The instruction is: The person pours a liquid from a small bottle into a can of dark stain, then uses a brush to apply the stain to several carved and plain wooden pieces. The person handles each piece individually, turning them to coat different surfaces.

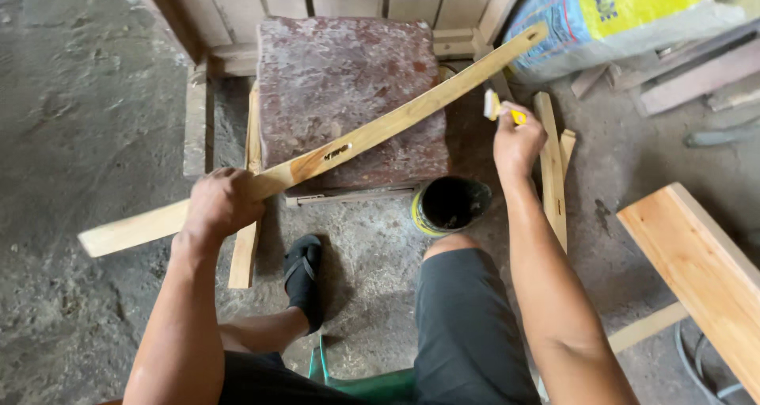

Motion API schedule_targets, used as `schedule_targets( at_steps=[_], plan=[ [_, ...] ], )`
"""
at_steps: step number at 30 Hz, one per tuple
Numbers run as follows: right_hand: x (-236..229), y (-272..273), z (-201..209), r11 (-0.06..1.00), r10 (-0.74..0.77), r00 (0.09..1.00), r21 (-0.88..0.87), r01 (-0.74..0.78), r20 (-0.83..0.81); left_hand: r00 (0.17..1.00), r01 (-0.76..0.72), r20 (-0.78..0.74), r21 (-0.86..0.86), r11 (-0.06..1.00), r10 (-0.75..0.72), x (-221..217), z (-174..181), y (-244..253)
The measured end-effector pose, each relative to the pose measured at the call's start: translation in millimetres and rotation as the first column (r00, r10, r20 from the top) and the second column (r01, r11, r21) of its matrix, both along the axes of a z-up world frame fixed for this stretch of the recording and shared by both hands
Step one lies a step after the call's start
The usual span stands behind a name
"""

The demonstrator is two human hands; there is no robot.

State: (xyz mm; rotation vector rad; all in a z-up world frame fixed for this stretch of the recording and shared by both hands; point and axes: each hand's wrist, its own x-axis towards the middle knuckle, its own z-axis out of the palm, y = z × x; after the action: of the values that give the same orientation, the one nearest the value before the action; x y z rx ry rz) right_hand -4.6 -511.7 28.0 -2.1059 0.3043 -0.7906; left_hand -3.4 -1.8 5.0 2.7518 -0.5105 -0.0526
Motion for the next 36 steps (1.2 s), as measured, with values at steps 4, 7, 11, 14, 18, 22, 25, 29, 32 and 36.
schedule_targets(
  at_steps=[4,7,11,14,18,22,25,29,32,36],
  plan=[
    [6,39,-1,0.932,0.237,0.971,-0.289,-0.219,0.03,0.999,0.026,-0.041,-0.025,0.999,-0.027,-3,14,-6],
    [-5,93,10,0.801,0.419,0.908,-0.462,-0.38,-0.021,0.999,0.048,0.003,-0.043,0.998,-0.048,-8,16,-9],
    [0,120,39,0.746,0.448,0.894,-0.551,-0.375,-0.002,1.0,-0.021,0.003,0.022,1.0,0.021,-6,10,-17],
    [14,129,49,0.779,0.378,0.924,-0.52,-0.349,-0.055,0.988,-0.131,-0.066,0.11,0.985,0.139,-7,0,-25],
    [8,176,35,0.668,0.632,0.774,-0.482,-0.567,-0.034,0.977,-0.138,-0.142,0.14,0.98,0.158,1,-10,-26],
    [-18,195,36,0.843,0.431,0.774,-0.097,-0.528,-0.463,0.987,-0.127,-0.091,0.073,0.989,0.134,-2,-7,-20],
    [-32,174,61,0.905,0.419,0.908,-0.066,-0.42,-0.029,0.987,-0.156,-0.033,0.095,0.983,0.159,-9,13,-11],
    [-38,149,87,0.726,0.652,0.758,-0.279,-0.628,-0.011,0.97,-0.186,0.184,0.125,0.975,0.161,-35,50,10],
    [-32,157,94,0.562,0.761,0.648,-0.469,-0.681,-0.029,0.941,-0.228,0.297,0.202,0.953,0.162,-50,71,8],
    [-39,186,99,0.439,0.798,0.596,-0.591,-0.676,-0.089,0.933,-0.255,0.326,0.296,0.92,0.154,-62,85,-5]
  ],
)
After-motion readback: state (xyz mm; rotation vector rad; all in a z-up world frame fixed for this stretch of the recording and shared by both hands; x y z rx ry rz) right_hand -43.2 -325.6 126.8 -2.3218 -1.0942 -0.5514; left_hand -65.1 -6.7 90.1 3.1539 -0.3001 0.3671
